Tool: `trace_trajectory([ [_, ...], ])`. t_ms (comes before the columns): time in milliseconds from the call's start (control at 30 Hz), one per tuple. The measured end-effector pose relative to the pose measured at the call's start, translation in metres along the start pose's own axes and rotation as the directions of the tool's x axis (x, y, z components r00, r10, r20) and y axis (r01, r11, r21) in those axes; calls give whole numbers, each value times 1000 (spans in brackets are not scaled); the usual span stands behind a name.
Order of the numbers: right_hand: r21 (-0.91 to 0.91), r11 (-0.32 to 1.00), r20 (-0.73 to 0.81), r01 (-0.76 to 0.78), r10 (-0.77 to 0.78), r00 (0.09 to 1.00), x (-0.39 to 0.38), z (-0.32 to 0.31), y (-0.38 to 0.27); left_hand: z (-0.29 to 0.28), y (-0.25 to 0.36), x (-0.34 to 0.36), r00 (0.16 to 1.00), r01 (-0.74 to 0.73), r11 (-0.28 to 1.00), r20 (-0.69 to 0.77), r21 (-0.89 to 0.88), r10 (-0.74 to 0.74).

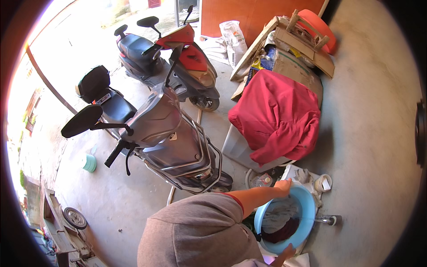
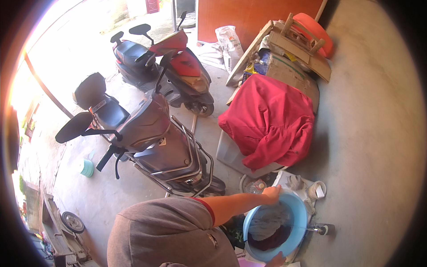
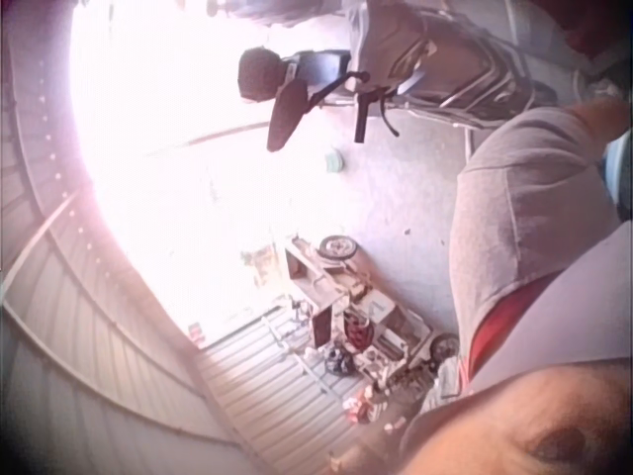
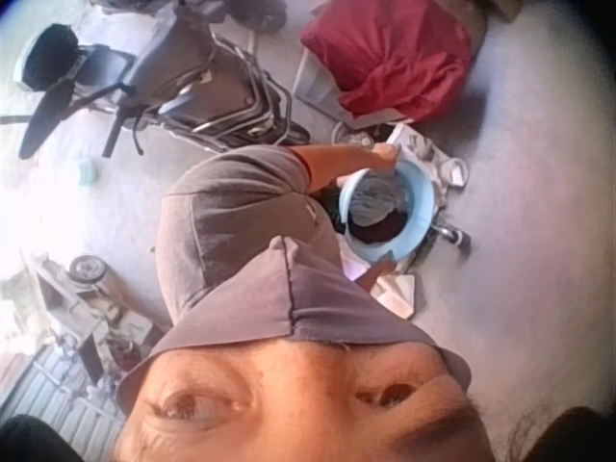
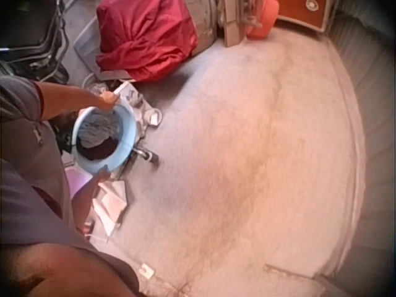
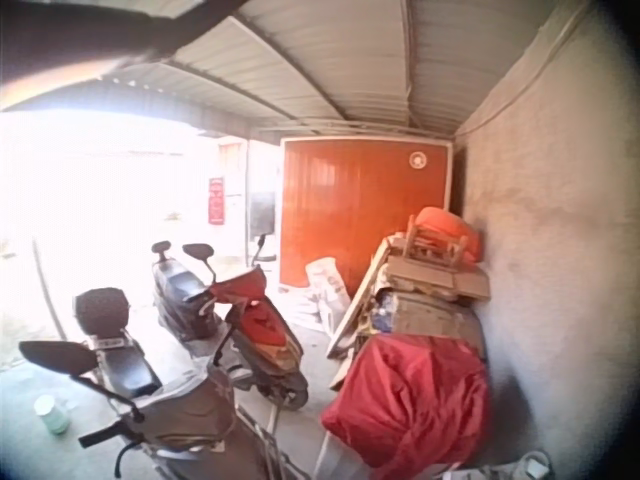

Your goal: The person washes a red cloth and a grey towel by hand in a blue basin filled with water. They rinse the items, wring them out, and then carry the basin outside to hang the wet clothes on a drying rack.

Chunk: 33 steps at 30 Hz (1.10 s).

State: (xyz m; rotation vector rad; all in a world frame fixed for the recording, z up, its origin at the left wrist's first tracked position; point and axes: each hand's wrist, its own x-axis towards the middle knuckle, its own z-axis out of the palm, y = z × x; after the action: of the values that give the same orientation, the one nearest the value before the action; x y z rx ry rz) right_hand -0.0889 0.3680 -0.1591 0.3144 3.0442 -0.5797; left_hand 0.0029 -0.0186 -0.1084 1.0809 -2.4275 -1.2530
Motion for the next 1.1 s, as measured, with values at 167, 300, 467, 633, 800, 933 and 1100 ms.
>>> trace_trajectory([
  [167, 18, 1000, -10, -4, 4, 1000, -4, 1, 5, 0, -3, 0, 1000, 0, 1000, -5, -5, 0],
  [300, 28, 997, -2, 72, -72, 997, -21, -6, -6, 7, -11, 8, 999, 36, 998, -6, 55, -36],
  [467, 90, 987, -125, 132, -120, 985, 14, 39, 42, 17, -11, 15, 997, -50, 961, 63, 273, 34],
  [633, -12, 999, -19, -35, 34, 999, -20, 2, -12, 12, -12, 19, 999, 20, 981, 45, 194, -30],
  [800, -11, 995, -43, -103, 103, 994, -30, -14, -24, 16, -6, 25, 996, -22, 978, 92, 206, 4],
  [933, -10, 994, -64, -107, 106, 992, -40, -26, -33, 12, -1, 21, 994, -51, 979, 104, 197, 31],
  [1100, -23, 991, -44, -135, 134, 990, -43, -31, -43, 13, -6, 25, 994, -61, 976, 99, 209, 41],
])
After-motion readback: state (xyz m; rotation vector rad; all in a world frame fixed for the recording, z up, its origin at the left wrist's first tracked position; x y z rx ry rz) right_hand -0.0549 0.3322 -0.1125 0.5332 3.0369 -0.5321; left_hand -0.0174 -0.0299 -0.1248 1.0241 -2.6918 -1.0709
